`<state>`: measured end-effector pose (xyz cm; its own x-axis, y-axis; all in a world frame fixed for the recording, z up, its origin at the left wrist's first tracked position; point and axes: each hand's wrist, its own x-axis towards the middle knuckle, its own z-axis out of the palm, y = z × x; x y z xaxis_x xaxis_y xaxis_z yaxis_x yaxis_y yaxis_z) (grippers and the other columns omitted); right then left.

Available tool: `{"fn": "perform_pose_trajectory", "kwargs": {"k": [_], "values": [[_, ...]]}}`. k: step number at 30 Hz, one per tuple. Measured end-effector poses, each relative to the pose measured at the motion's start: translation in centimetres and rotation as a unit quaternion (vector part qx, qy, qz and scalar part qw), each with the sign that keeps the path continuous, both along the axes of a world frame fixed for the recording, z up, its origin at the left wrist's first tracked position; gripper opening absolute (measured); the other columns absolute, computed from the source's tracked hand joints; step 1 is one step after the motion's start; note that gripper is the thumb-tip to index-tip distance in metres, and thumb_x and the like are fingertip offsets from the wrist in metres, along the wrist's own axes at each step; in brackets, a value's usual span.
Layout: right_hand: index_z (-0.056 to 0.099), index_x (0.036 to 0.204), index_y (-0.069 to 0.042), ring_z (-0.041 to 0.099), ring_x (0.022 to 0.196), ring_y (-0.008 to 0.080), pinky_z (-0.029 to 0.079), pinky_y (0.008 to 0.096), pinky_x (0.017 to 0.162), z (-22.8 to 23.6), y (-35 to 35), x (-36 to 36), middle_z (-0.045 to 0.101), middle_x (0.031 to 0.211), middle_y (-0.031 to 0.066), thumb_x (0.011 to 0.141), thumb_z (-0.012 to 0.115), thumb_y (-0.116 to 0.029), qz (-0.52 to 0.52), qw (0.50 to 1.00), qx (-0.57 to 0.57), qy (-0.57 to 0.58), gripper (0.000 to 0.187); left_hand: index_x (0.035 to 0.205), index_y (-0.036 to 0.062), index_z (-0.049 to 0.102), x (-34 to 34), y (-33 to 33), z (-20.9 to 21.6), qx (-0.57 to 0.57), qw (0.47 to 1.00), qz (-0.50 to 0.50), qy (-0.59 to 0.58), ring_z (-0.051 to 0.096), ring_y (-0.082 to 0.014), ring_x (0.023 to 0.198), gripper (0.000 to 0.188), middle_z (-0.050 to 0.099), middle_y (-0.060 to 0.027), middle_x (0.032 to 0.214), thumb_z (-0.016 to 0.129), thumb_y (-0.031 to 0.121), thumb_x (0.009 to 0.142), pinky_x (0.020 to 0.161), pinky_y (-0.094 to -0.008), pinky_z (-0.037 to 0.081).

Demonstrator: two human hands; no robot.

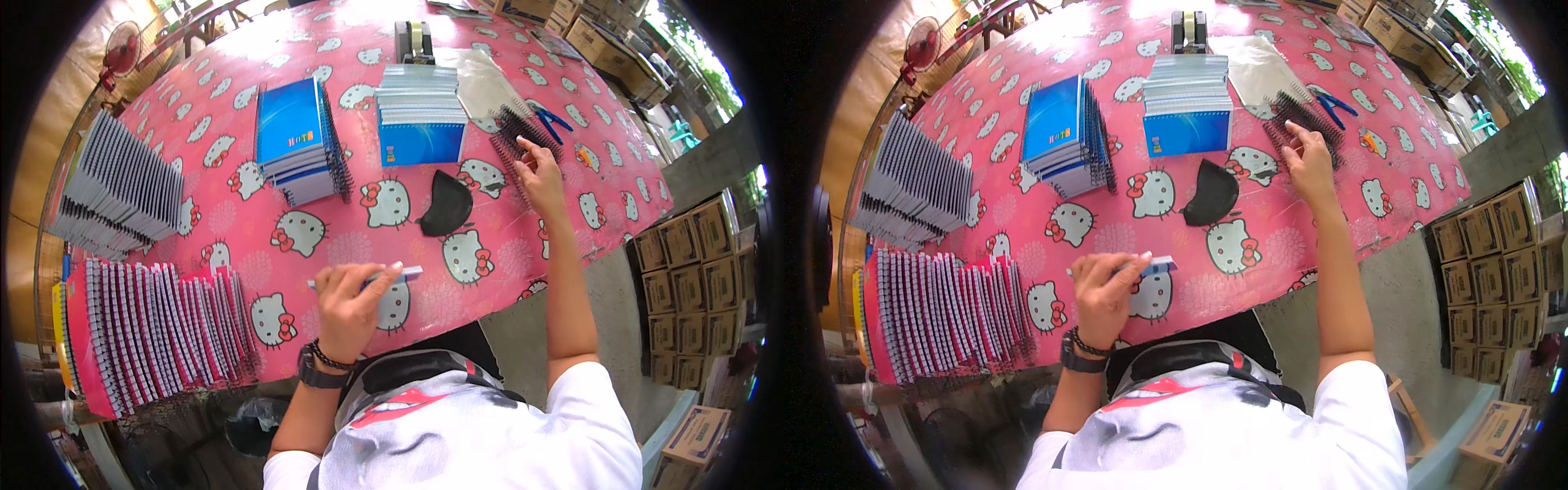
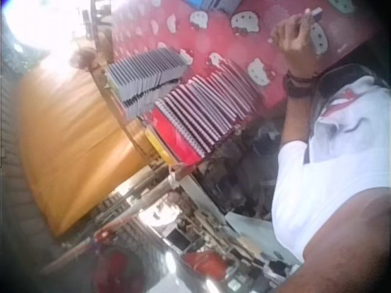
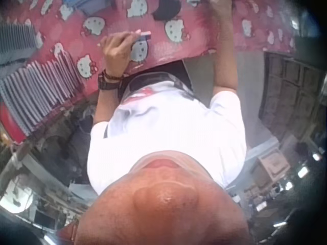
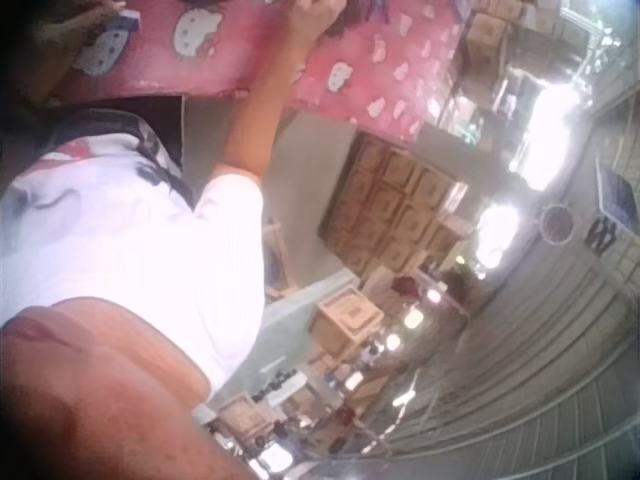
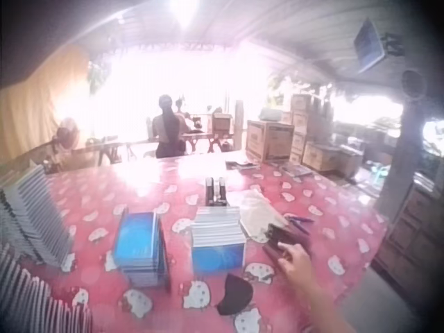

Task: The person assembles spiral-bound notebooks by inserting a black plastic spiral binding into the punched holes of a blue notebook cover and pages. They repeatedly pick up a notebook, insert the spiral, and place the finished notebook into a growing stack on the table.

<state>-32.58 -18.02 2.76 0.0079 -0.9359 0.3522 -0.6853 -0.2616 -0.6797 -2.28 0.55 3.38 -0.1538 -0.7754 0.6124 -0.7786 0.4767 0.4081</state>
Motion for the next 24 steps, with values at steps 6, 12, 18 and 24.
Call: {"fn": "perform_pose_trajectory", "kwargs": {"k": [6, 12, 18, 24], "values": [[0.045, 0.134, -0.009, 0.057, 0.089, 0.0177, 0.047, 0.0306, 0.08, 1.3, 9.3, 5.6, 0.059, 0.102, 0.0095, 0.085, 0.052, 0.002, 0.221, 0.951, 0.174, -0.125, 0.051, 0.108, 0.013, 0.07, 0.5, -0.2, -0.9, -0.003, 0.999, 0.036, -0.017, 0.057, -0.0174, 0.08, 0.039, 0.064, 0.0, 0.089, 0.066, 0.001, 0.071, 0.077, -0.0322, 0.036], [0.039, 0.135, -0.007, 0.058, 0.095, 0.0353, 0.046, 0.0404, 0.083, -0.2, 12.8, 10.9, 0.056, 0.106, 0.0214, 0.09, 0.047, -0.002, 0.206, 0.954, 0.188, -0.108, 0.047, 0.107, 0.0136, 0.07, 0.0, -0.4, -0.9, -0.005, 0.999, 0.038, -0.01, 0.057, -0.0145, 0.078, 0.034, 0.064, 0.0022, 0.088, 0.069, 0.006, 0.074, 0.077, -0.0317, 0.035], [0.033, 0.14, -0.007, 0.054, 0.09, 0.0254, 0.045, 0.0347, 0.081, -1.2, 12.9, 14.4, 0.056, 0.106, 0.0152, 0.093, 0.046, -0.003, 0.198, 0.973, 0.064, -0.099, 0.049, 0.108, 0.0135, 0.07, 0.0, -0.4, -0.9, -0.014, 0.999, 0.032, -0.006, 0.056, -0.0179, 0.078, 0.04, 0.064, -0.0003, 0.086, 0.07, 0.003, 0.069, 0.075, -0.0324, 0.036], [0.059, 0.117, -0.004, 0.056, 0.078, 0.0126, 0.046, 0.0265, 0.07, 1.4, 11.6, 9.4, 0.06, 0.094, 0.0057, 0.086, 0.059, -0.002, 0.319, 0.923, 0.156, -0.146, 0.032, 0.1, 0.0121, 0.07, 0.1, 0.0, -0.8, 0.013, 0.999, 0.02, 0.026, 0.057, -0.0176, 0.076, 0.029, 0.064, -0.0001, 0.084, 0.07, 0.003, 0.073, 0.074, -0.032, 0.035]]}}
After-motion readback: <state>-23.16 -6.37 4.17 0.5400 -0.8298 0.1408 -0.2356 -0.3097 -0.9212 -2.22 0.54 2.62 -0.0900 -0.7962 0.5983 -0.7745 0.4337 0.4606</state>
